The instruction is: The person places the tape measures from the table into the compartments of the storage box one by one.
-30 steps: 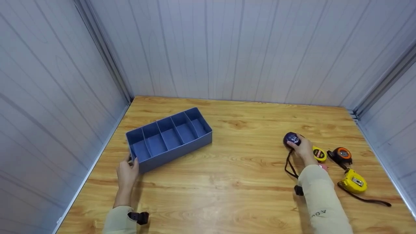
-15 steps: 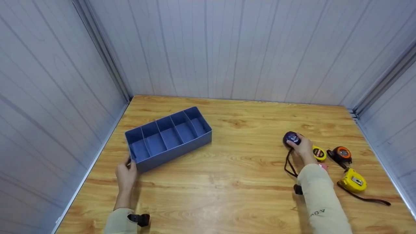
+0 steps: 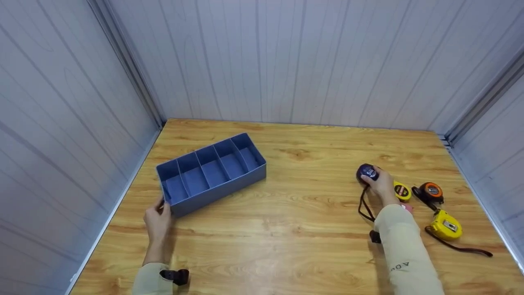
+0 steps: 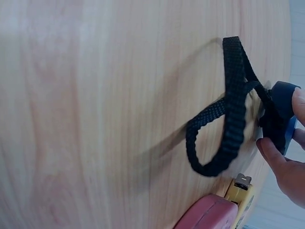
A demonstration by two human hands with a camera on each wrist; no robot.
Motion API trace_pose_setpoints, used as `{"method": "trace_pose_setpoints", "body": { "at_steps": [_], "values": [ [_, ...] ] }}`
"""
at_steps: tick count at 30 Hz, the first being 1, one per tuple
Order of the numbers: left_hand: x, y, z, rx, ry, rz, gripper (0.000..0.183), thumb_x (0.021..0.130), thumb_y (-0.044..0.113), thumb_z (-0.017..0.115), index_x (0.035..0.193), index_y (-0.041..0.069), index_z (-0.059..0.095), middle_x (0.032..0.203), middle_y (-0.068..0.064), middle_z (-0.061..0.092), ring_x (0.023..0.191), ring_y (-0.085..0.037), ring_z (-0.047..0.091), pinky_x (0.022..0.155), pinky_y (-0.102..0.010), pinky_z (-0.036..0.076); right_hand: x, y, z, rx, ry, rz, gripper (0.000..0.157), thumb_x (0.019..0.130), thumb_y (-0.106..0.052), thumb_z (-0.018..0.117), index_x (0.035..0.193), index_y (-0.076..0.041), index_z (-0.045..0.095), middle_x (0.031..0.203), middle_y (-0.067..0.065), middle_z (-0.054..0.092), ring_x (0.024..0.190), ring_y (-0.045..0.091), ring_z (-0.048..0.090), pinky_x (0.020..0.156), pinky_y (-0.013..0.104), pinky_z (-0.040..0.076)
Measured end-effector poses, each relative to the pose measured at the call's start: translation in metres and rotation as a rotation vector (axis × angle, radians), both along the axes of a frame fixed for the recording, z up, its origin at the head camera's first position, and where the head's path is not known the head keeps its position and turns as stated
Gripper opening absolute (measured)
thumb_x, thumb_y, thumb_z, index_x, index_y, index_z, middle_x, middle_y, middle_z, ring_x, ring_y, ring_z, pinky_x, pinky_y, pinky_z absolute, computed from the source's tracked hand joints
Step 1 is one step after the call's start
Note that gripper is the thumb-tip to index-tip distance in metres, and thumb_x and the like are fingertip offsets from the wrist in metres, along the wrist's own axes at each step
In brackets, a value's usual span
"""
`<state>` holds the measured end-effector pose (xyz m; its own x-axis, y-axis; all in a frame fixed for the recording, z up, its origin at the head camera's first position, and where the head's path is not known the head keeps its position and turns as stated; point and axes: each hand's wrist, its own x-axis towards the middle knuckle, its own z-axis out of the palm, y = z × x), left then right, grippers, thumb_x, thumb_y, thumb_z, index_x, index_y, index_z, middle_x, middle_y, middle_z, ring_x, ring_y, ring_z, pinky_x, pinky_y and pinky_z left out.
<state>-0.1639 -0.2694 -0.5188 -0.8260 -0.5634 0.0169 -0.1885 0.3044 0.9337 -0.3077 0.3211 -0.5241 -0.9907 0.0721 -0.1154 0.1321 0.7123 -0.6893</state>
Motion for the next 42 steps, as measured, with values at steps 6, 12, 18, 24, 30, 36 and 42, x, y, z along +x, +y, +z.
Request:
{"method": "trace_pose_setpoints", "body": {
  "at_steps": [6, 12, 18, 24, 30, 36, 42],
  "values": [
    [-0.002, 0.0, 0.002, 0.032, -0.013, -0.002, 0.041, 0.088, 0.006, 0.038, 0.127, -0.002, 0.044, 0.12, -0.023, 0.05, 0.1, -0.028, 0.051, 0.062, -0.007, 0.039, 0.0, 0.001, 0.001, 0.023, 0.001, -0.004, 0.065, 0.089, -0.026, 0.053, 0.137, 0.006, 0.022, 0.132, 0.036, 0.024, 0.12, 0.046, 0.025, 0.097, 0.052, 0.023],
    [-0.004, 0.002, 0.002, 0.057, -0.029, -0.028, 0.04, 0.09, 0.007, 0.039, 0.128, -0.002, 0.044, 0.121, -0.023, 0.049, 0.1, -0.026, 0.049, 0.064, -0.008, 0.039, 0.001, 0.001, 0.0, 0.028, -0.001, 0.002, 0.065, 0.089, -0.026, 0.053, 0.137, 0.006, 0.022, 0.131, 0.037, 0.025, 0.119, 0.047, 0.026, 0.096, 0.052, 0.024],
    [-0.009, 0.004, 0.0, 0.021, -0.004, -0.063, 0.039, 0.09, 0.007, 0.04, 0.126, -0.005, 0.045, 0.118, -0.024, 0.051, 0.099, -0.027, 0.051, 0.063, -0.007, 0.039, 0.0, 0.001, 0.0, 0.029, -0.003, 0.015, 0.066, 0.089, -0.026, 0.053, 0.136, 0.007, 0.022, 0.13, 0.037, 0.027, 0.118, 0.047, 0.028, 0.095, 0.051, 0.027],
    [-0.015, 0.009, -0.003, 0.016, 0.038, -0.072, 0.037, 0.089, 0.006, 0.043, 0.124, -0.004, 0.048, 0.115, -0.023, 0.054, 0.094, -0.028, 0.054, 0.061, -0.01, 0.042, -0.001, 0.002, 0.001, 0.011, -0.015, 0.012, 0.067, 0.089, -0.027, 0.053, 0.137, 0.006, 0.02, 0.131, 0.037, 0.024, 0.119, 0.047, 0.026, 0.096, 0.051, 0.025],
    [-0.02, 0.015, -0.003, 0.063, 0.022, -0.093, 0.036, 0.09, 0.006, 0.042, 0.124, -0.005, 0.048, 0.113, -0.024, 0.054, 0.089, -0.02, 0.053, 0.062, -0.015, 0.045, 0.0, 0.003, 0.001, 0.006, -0.027, 0.003, 0.067, 0.089, -0.026, 0.054, 0.138, 0.005, 0.02, 0.132, 0.036, 0.023, 0.12, 0.047, 0.025, 0.097, 0.051, 0.025],
    [-0.024, 0.023, -0.003, 0.099, 0.007, -0.105, 0.036, 0.089, 0.005, 0.043, 0.122, -0.007, 0.049, 0.112, -0.025, 0.054, 0.088, -0.02, 0.054, 0.064, -0.017, 0.045, 0.0, 0.003, 0.0, 0.002, -0.018, -0.002, 0.067, 0.089, -0.026, 0.054, 0.137, 0.005, 0.02, 0.132, 0.036, 0.023, 0.12, 0.046, 0.025, 0.097, 0.051, 0.025],
    [-0.029, 0.03, -0.004, 0.064, 0.016, -0.121, 0.036, 0.088, 0.005, 0.044, 0.123, -0.005, 0.049, 0.115, -0.024, 0.053, 0.092, -0.024, 0.054, 0.062, -0.012, 0.043, 0.0, 0.002, 0.002, -0.019, -0.036, -0.005, 0.067, 0.089, -0.025, 0.053, 0.138, 0.004, 0.019, 0.133, 0.036, 0.022, 0.121, 0.046, 0.024, 0.097, 0.051, 0.023]
  ]
}}
